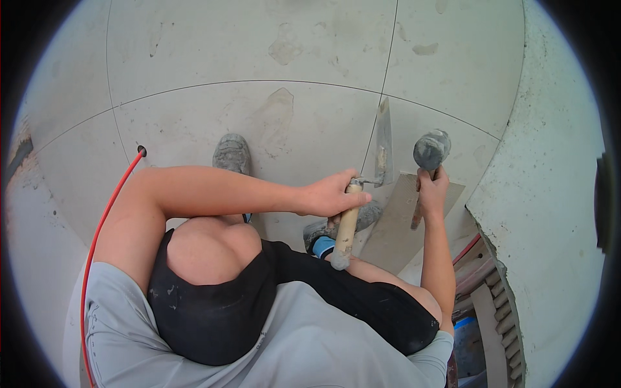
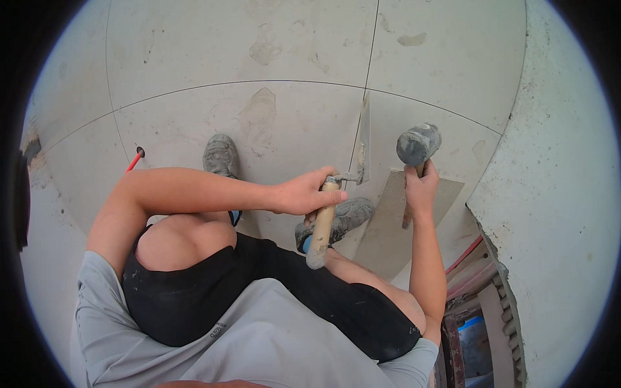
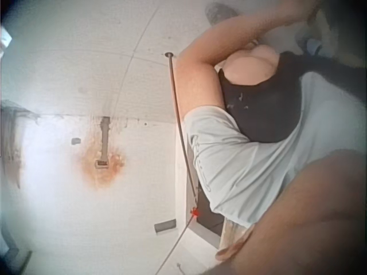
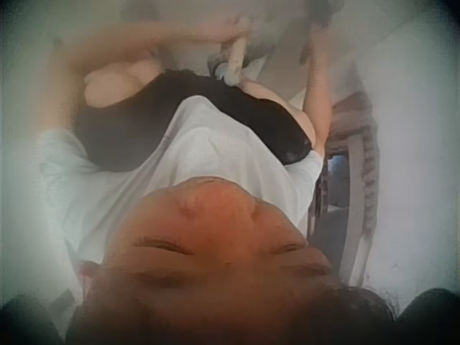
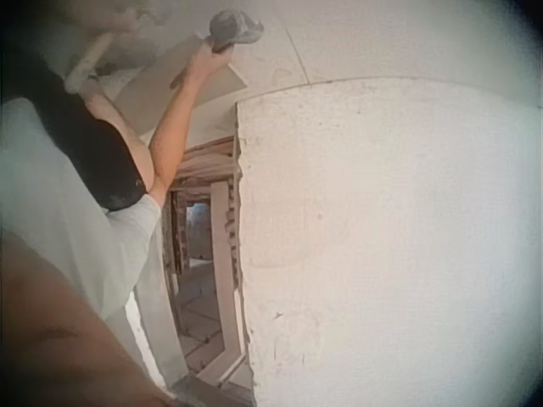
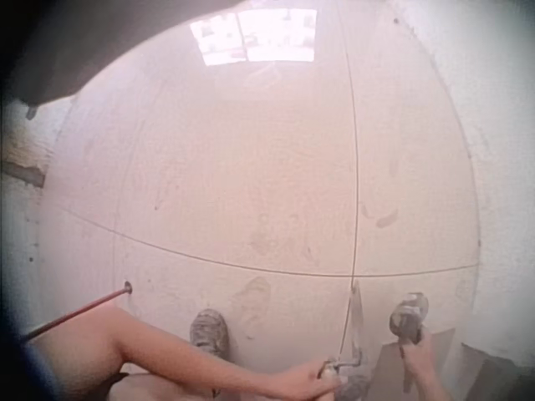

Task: The person uses a rubber mallet and a trowel to tap and adjust floor tiles into place. They repeatedly strike the tiles to ensure they are level and properly seated within the grid layout.

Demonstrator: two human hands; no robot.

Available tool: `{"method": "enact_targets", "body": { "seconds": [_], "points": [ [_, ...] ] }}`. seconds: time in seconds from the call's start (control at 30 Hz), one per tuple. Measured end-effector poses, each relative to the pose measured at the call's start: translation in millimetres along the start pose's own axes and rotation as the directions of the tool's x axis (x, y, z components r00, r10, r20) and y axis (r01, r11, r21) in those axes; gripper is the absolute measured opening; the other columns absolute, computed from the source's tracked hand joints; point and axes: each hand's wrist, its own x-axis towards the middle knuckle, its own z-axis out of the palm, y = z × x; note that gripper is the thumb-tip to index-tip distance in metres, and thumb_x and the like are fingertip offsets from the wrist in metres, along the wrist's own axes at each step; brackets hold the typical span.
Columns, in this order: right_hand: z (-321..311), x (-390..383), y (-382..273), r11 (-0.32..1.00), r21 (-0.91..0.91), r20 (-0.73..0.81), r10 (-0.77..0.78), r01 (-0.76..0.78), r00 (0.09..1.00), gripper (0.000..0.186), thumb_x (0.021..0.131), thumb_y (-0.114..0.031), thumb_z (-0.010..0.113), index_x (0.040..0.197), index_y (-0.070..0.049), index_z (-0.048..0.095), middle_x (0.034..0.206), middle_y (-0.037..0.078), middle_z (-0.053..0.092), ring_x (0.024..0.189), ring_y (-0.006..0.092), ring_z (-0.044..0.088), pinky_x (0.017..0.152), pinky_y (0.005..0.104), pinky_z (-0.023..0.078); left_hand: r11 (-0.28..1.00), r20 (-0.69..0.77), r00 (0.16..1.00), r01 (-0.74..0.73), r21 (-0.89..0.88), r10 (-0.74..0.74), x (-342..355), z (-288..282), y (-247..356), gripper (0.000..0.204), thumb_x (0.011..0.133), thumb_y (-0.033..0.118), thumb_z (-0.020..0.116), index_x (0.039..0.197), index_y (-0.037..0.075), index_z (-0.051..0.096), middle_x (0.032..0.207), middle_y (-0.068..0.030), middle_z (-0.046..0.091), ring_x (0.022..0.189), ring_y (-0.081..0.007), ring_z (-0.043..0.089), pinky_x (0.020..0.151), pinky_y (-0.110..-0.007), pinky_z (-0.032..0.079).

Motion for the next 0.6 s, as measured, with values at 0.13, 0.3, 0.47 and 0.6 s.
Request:
{"method": "enact_targets", "body": {
  "seconds": [0.13, 0.3, 0.47, 0.6],
  "points": [
    [1.6, 0.4, -5.0, 0.999, 0.026, 0.009, 0.026, -0.026, 1.0, 0.008, 0.086, -0.008, 0.059, 0.083, -0.005, 0.053, 0.062, -0.001, 0.049, 0.051, 0.008, 0.044, 0.048, 0.0259, 0.035, 0.998, 0.004, 1.0, 0.005, -0.07, -0.004, 2.3, 3.9, 3.0, 0.044, 0.099, 0.039, 0.057, 0.113, 0.002, 0.038, 0.068, -0.0099, 0.058, 0.047, -0.0144, 0.057, 0.04, -0.029, 0.047],
    [3.1, -0.5, -7.7, 1.0, 0.02, 0.013, 0.002, -0.003, 1.0, 0.007, 0.085, -0.008, 0.059, 0.083, -0.005, 0.053, 0.062, -0.001, 0.049, 0.051, 0.0081, 0.044, 0.048, 0.0258, 0.035, 0.997, -0.004, 1.0, 0.008, -0.078, -0.008, 1.6, 4.0, 8.3, 0.043, 0.099, 0.039, 0.057, 0.111, 0.002, 0.038, 0.067, -0.0095, 0.057, 0.047, -0.0141, 0.056, 0.04, -0.028, 0.046],
    [2.8, -4.3, -8.9, 1.0, 0.016, 0.008, -0.024, 0.024, 1.0, 0.008, 0.085, -0.008, 0.059, 0.082, -0.005, 0.053, 0.062, -0.001, 0.049, 0.051, 0.0079, 0.044, 0.048, 0.0261, 0.035, 0.996, 0.02, 1.0, 0.017, -0.089, -0.015, -1.3, 0.9, 12.7, 0.048, 0.099, 0.037, 0.056, 0.119, -0.002, 0.036, 0.07, -0.0103, 0.057, 0.047, -0.0139, 0.054, 0.04, -0.029, 0.047],
    [-6.9, -12.2, 0.3, 0.993, -0.052, -0.006, -0.111, 0.111, 0.994, 0.011, 0.085, -0.006, 0.062, 0.095, -0.002, 0.059, 0.073, 0.001, 0.057, 0.061, 0.0106, 0.052, 0.055, 0.0283, 0.042, 0.992, 0.023, 1.0, 0.011, -0.122, -0.009, -5.3, 0.9, 21.2, 0.052, 0.098, 0.037, 0.056, 0.124, -0.004, 0.034, 0.071, -0.01, 0.056, 0.047, -0.0132, 0.053, 0.041, -0.029, 0.047]
  ]
}}
